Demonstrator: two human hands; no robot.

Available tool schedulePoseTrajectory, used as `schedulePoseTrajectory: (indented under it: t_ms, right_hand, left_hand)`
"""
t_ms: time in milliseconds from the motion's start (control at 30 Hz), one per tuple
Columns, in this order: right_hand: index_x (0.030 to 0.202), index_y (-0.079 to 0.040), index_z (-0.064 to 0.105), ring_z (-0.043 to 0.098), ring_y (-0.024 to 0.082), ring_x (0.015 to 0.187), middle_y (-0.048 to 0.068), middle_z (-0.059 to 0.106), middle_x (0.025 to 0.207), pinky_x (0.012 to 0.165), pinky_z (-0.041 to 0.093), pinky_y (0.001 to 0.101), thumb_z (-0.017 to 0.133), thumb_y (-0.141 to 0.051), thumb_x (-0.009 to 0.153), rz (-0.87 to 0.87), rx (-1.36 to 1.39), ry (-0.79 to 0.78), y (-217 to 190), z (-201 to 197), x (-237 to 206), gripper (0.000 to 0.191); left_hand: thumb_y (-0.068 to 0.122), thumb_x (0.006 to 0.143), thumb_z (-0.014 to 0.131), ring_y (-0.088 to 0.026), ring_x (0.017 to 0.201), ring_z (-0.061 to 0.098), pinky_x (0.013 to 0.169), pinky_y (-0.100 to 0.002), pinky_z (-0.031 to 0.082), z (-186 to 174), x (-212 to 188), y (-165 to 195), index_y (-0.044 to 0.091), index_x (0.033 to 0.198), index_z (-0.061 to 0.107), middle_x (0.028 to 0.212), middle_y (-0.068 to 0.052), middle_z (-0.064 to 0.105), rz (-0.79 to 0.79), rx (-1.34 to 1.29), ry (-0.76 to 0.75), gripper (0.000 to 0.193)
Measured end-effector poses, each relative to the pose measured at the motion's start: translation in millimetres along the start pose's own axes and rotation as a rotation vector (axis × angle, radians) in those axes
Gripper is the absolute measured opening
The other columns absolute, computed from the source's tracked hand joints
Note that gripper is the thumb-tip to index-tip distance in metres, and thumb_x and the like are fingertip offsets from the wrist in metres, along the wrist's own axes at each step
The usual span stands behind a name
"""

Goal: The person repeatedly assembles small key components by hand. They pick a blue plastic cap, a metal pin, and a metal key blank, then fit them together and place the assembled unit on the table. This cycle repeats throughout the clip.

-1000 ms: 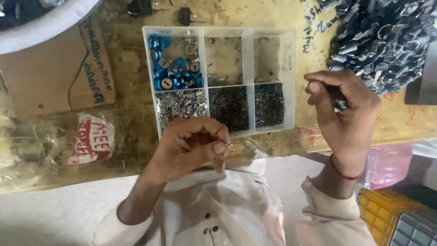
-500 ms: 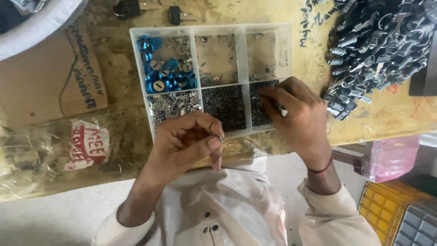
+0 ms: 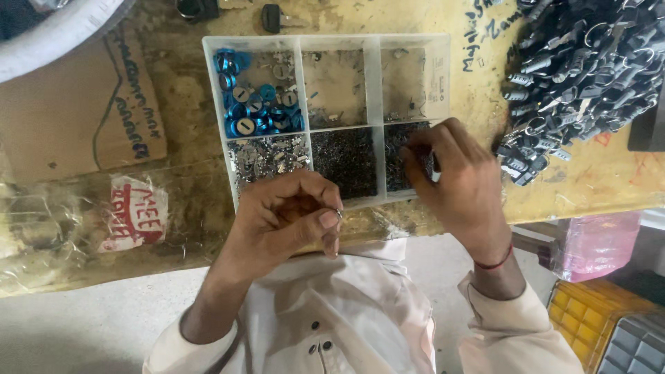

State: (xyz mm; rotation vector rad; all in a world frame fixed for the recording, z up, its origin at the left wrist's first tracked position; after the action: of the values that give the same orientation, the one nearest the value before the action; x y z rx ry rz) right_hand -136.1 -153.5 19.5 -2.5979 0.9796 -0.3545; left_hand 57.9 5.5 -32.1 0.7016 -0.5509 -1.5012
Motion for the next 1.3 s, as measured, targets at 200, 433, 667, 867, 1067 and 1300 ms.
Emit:
schedulePoseTrajectory:
  t_ms: [200,433,667,867,1067,1300]
  right_hand:
    - [0.106,0.000,0.068,0.062,0.016,0.073,0.009,0.067,0.100,0.064,0.048,0.0289,0.075,0.003,0.095,0.116,0.173,0.035,14,-5,-13,0.013]
    - [0.104,0.002,0.062,0.053,0.009,0.067,0.007,0.066,0.100,0.060,0.042,0.0245,0.071,0.006,0.099,0.161,0.255,0.052,22,-1,-19,0.011]
    - [0.105,0.001,0.065,0.056,0.008,0.068,0.007,0.068,0.103,0.060,0.043,0.0234,0.074,0.006,0.096,0.172,0.245,0.034,21,0,-19,0.013]
    - [0.106,0.002,0.067,0.058,0.008,0.068,0.008,0.068,0.105,0.060,0.044,0.0228,0.072,0.008,0.096,0.203,0.284,0.054,23,4,-24,0.013]
    - [0.117,0.003,0.055,0.060,0.009,0.075,0.009,0.067,0.109,0.067,0.049,0.0217,0.057,0.007,0.110,0.193,0.417,0.101,29,9,-35,0.008]
    - [0.121,0.001,0.052,0.059,0.006,0.070,0.008,0.070,0.108,0.065,0.048,0.0187,0.049,0.004,0.116,0.188,0.479,0.146,27,10,-37,0.007]
  left_hand:
    - [0.001,0.104,0.066,-0.014,0.080,0.070,0.069,-0.031,0.065,0,0,-1,-0.007,0.111,0.064,0.096,-0.009,0.067,0.011,0.031,0.003,0.011]
    - [0.002,0.104,0.065,-0.015,0.083,0.071,0.070,-0.031,0.065,1,0,2,-0.006,0.113,0.064,0.098,-0.009,0.067,0.037,0.029,-0.014,0.012]
    - [0.002,0.103,0.066,-0.015,0.082,0.072,0.070,-0.030,0.064,1,-2,1,-0.005,0.112,0.064,0.096,-0.009,0.068,0.009,0.051,0.013,0.012]
    - [0.002,0.102,0.067,-0.015,0.081,0.072,0.069,-0.029,0.064,0,-3,1,-0.006,0.112,0.063,0.096,-0.009,0.068,0.002,0.095,0.018,0.013]
    - [0.002,0.103,0.067,-0.014,0.083,0.071,0.072,-0.029,0.065,0,-3,1,-0.006,0.112,0.064,0.100,-0.010,0.068,0.004,0.077,-0.012,0.013]
    - [0.003,0.101,0.070,-0.014,0.085,0.071,0.075,-0.030,0.065,0,-6,2,-0.006,0.113,0.064,0.099,-0.010,0.068,-0.034,0.065,0.010,0.016]
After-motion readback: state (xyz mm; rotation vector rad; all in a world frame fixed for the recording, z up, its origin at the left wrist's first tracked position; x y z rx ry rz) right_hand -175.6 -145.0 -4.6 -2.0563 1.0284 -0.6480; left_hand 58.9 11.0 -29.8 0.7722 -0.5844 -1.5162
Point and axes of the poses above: each hand's wrist, its own x-axis towards the middle knuckle, its own z-axis out of the palm, y = z × x, the point moved 1 cm from there along x, towards the middle knuckle
